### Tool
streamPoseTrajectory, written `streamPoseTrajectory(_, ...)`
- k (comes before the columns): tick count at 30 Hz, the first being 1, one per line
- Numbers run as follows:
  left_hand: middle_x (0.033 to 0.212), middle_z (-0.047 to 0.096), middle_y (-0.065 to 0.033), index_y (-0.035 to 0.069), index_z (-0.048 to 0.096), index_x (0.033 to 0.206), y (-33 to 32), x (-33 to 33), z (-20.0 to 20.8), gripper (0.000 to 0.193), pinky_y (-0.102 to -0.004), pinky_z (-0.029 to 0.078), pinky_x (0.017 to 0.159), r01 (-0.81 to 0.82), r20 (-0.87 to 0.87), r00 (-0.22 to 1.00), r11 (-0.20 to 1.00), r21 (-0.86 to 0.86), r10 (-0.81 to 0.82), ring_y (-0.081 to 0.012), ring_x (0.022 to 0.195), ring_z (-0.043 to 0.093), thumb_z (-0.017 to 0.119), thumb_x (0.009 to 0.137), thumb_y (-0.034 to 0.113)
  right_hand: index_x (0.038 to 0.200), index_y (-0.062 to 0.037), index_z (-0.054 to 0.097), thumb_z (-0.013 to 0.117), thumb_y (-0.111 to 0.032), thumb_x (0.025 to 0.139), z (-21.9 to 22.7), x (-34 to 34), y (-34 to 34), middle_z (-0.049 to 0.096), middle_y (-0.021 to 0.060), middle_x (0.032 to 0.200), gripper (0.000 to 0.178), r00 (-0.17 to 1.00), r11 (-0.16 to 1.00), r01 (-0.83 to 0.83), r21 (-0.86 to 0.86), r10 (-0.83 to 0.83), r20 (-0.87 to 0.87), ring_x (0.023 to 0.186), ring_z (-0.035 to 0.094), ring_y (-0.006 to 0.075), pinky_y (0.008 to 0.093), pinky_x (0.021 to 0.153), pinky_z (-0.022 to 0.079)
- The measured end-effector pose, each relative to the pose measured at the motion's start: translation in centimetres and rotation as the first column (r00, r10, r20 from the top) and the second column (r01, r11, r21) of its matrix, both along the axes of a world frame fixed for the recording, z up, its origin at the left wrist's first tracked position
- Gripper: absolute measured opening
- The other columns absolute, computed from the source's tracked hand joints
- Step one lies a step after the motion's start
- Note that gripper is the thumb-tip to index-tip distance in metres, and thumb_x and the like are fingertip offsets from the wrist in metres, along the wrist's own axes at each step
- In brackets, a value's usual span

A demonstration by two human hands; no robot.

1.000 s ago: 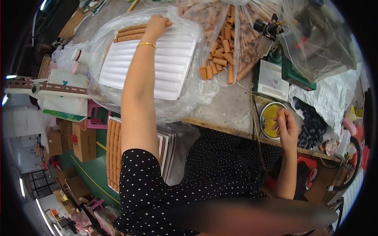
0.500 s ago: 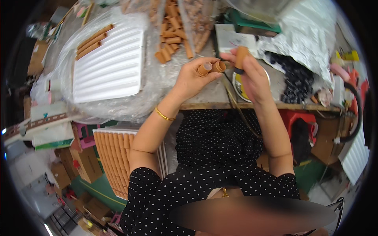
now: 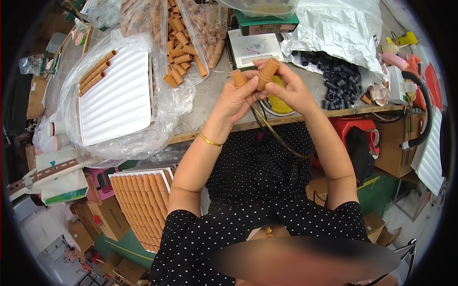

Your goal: Manually assembling small cylindrical components by applying adhesive and joining parts at a factory workstation.

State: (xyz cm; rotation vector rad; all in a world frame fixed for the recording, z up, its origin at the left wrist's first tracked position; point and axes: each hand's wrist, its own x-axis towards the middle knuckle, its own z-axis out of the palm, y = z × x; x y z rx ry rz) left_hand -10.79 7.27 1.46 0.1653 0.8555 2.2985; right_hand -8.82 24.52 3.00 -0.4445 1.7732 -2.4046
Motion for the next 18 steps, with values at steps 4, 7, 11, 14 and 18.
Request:
streamPoseTrajectory(4,0.096,0.061,-0.0118,-0.003,0.051,0.111,0.1,-0.3,-0.4,0.032,-0.0276,0.053,0.073,-0.109,0.022,0.993,0.981,-0.16,0.114,-0.0186,0.082,0.062,0.058,0.088,0.018,0.1,-0.0001,0.059,0.069,-0.022,0.075,0.4,-2.0,0.6,0.054,0.0109,0.106,0.034,0.951,0.86,0.199,0.471,-0.054,-0.303,0.098,0.055,0.0237,0.0317,0.084,0.044)
streamPoseTrajectory(7,0.097,0.061,-0.015,-0.004,0.05,0.11,0.3,-0.5,-0.2,0.032,-0.0278,0.052,0.074,-0.233,-0.019,0.971,0.929,-0.288,0.238,-0.0195,0.083,0.062,0.057,0.089,0.018,0.097,-0.0017,0.061,0.07,-0.025,0.072,-1.4,-5.7,1.0,0.055,0.0161,0.104,0.035,0.812,0.473,0.573,0.669,-0.216,-0.542,0.097,0.054,0.0316,0.036,0.081,0.045)
streamPoseTrajectory(11,0.097,0.061,-0.0176,-0.007,0.049,0.109,0.4,-0.1,0.1,0.032,-0.0284,0.052,0.075,-0.32,-0.068,0.946,0.89,-0.324,0.316,-0.0202,0.084,0.062,0.057,0.089,0.017,0.093,-0.0024,0.063,0.071,-0.026,0.071,-3.6,-9.0,1.4,0.056,0.0147,0.094,0.033,0.858,0.458,0.512,0.727,-0.218,-0.466,0.089,0.054,0.031,0.0373,0.077,0.045)
streamPoseTrajectory(14,0.097,0.061,-0.0174,-0.006,0.049,0.109,0.0,0.1,0.1,0.031,-0.0283,0.052,0.075,-0.336,-0.084,0.941,0.87,-0.361,0.328,-0.0204,0.084,0.062,0.058,0.088,0.015,0.092,-0.0028,0.063,0.071,-0.027,0.071,-3.0,-8.7,0.7,0.056,0.0148,0.094,0.033,0.85,0.434,0.526,0.731,-0.248,-0.464,0.091,0.053,0.0305,0.037,0.078,0.045)
streamPoseTrajectory(18,0.097,0.061,-0.0167,-0.006,0.05,0.109,0.0,0.4,0.0,0.03,-0.0283,0.052,0.076,-0.339,-0.09,0.94,0.862,-0.376,0.33,-0.02,0.085,0.061,0.059,0.087,0.013,0.093,-0.0034,0.064,0.072,-0.028,0.071,-3.3,-8.6,1.0,0.056,0.0147,0.095,0.034,0.857,0.416,0.515,0.749,-0.251,-0.45,0.093,0.052,0.0302,0.0371,0.079,0.045)
